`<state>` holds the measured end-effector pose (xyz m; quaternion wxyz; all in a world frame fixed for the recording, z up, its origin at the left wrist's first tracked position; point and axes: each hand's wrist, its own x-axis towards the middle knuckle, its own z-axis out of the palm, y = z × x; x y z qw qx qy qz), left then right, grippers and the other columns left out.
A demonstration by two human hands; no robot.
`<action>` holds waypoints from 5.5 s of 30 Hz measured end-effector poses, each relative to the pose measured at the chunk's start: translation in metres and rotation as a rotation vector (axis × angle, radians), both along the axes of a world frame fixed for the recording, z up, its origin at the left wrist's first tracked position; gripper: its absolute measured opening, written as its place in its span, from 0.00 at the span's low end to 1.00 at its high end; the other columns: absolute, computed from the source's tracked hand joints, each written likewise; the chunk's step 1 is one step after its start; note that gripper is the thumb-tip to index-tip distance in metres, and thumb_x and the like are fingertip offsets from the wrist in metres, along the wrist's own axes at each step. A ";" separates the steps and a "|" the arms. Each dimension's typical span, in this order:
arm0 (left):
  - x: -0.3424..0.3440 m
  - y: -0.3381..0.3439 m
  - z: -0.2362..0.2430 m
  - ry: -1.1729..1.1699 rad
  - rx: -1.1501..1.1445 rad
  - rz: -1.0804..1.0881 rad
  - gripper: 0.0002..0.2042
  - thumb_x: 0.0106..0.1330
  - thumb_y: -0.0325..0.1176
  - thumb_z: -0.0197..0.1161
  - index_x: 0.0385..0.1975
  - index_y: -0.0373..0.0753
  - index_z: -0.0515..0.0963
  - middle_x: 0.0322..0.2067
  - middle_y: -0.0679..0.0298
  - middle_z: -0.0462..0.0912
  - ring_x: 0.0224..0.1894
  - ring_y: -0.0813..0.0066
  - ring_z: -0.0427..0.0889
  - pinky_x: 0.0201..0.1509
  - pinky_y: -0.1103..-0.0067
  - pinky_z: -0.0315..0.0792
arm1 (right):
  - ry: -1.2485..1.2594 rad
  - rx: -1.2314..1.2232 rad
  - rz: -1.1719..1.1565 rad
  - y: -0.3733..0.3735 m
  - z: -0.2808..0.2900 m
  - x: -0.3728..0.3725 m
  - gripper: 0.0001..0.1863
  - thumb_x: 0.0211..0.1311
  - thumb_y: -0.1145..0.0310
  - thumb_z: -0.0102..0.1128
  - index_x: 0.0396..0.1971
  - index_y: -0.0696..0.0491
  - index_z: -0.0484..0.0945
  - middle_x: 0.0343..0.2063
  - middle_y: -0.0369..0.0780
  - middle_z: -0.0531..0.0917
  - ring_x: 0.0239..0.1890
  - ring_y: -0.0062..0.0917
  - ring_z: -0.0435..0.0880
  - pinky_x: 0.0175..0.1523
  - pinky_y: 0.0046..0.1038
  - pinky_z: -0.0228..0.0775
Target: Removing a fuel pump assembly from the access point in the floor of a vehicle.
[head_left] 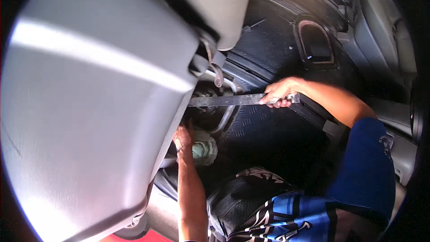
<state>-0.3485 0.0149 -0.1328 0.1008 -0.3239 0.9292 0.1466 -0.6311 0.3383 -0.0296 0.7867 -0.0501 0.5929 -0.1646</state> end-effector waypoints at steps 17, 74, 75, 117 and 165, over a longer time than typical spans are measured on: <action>-0.030 -0.019 -0.040 0.369 0.064 0.014 0.27 0.73 0.47 0.53 0.62 0.31 0.70 0.60 0.35 0.72 0.62 0.35 0.71 0.66 0.54 0.65 | -0.161 -0.113 -0.472 0.005 0.018 0.106 0.18 0.76 0.51 0.52 0.38 0.50 0.65 0.18 0.28 0.66 0.13 0.12 0.64 0.13 0.19 0.59; -0.066 -0.044 -0.017 0.503 -0.562 -0.426 0.31 0.67 0.47 0.62 0.67 0.37 0.70 0.68 0.44 0.67 0.71 0.43 0.64 0.75 0.54 0.53 | -0.074 -0.110 -0.585 -0.013 0.001 0.185 0.27 0.75 0.39 0.42 0.38 0.51 0.69 0.18 0.29 0.66 0.15 0.15 0.66 0.17 0.24 0.63; -0.066 -0.042 -0.018 0.524 -0.374 -0.381 0.34 0.67 0.53 0.62 0.67 0.37 0.69 0.67 0.45 0.68 0.69 0.45 0.66 0.73 0.54 0.58 | -0.041 -0.089 -0.600 -0.015 -0.001 0.190 0.27 0.75 0.38 0.42 0.38 0.51 0.69 0.18 0.30 0.66 0.15 0.16 0.67 0.17 0.25 0.64; -0.106 -0.019 0.013 -0.070 0.385 -0.025 0.53 0.50 0.57 0.75 0.71 0.33 0.58 0.68 0.40 0.66 0.70 0.43 0.65 0.74 0.60 0.57 | 0.415 -0.394 -0.499 -0.017 -0.050 0.240 0.25 0.78 0.51 0.49 0.27 0.58 0.77 0.16 0.40 0.76 0.18 0.26 0.75 0.27 0.34 0.67; -0.024 -0.008 0.016 0.094 0.021 0.069 0.37 0.66 0.54 0.63 0.64 0.28 0.67 0.60 0.33 0.71 0.63 0.39 0.70 0.66 0.56 0.67 | -0.040 -0.025 -0.189 0.002 0.008 0.040 0.23 0.73 0.47 0.56 0.29 0.52 0.69 0.13 0.27 0.66 0.10 0.13 0.65 0.14 0.22 0.61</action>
